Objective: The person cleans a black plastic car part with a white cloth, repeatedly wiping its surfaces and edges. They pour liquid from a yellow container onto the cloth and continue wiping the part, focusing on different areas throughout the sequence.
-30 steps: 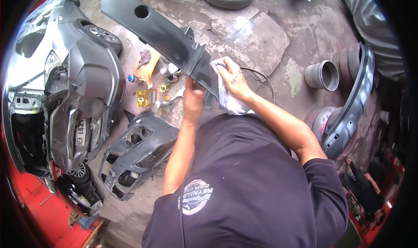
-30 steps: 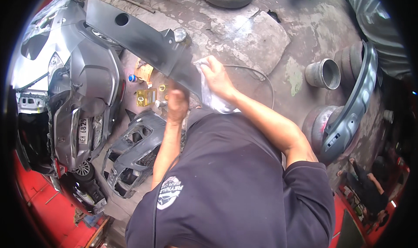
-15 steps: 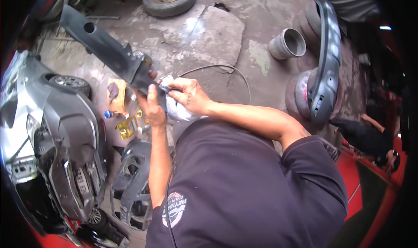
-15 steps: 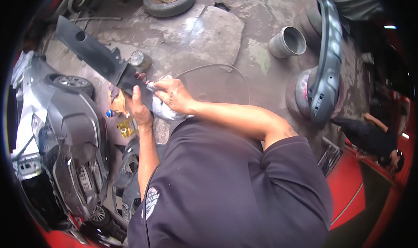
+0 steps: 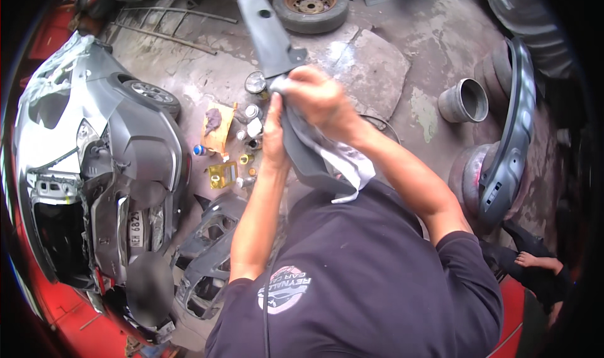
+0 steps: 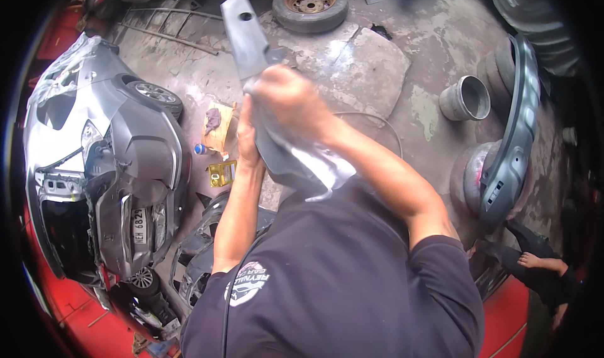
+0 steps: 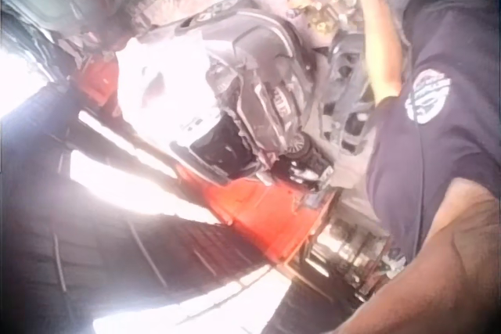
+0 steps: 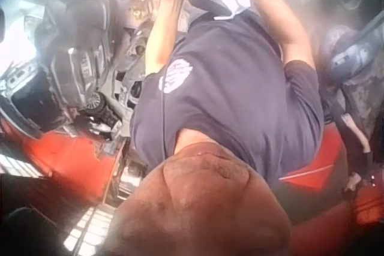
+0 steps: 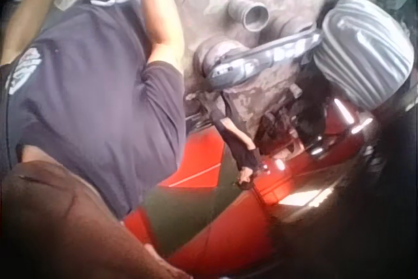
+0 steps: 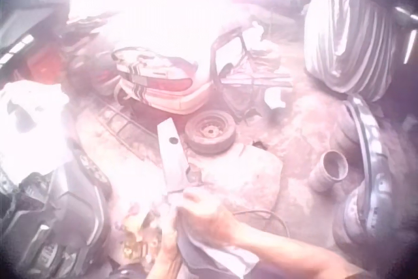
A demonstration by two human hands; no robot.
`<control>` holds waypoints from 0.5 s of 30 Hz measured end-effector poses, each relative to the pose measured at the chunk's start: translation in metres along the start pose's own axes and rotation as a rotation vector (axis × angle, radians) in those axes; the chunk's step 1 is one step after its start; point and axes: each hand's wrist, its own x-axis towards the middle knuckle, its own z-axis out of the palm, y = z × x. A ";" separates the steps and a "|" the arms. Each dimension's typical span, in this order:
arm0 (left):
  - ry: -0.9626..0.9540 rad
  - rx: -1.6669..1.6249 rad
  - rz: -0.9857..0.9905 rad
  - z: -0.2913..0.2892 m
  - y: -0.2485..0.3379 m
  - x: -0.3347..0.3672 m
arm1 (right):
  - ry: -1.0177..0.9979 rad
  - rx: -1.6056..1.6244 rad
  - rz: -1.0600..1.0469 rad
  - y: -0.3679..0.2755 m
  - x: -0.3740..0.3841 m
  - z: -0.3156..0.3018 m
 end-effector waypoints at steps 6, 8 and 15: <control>-0.036 0.030 -0.021 -0.011 -0.006 -0.028 | -0.116 -0.292 -0.113 0.016 -0.006 -0.001; -0.029 0.050 -0.011 -0.011 -0.007 -0.024 | -0.086 -0.306 -0.058 0.009 -0.003 -0.001; -0.025 0.155 -0.002 -0.007 -0.011 -0.033 | -0.170 -0.208 -0.097 -0.010 0.014 0.019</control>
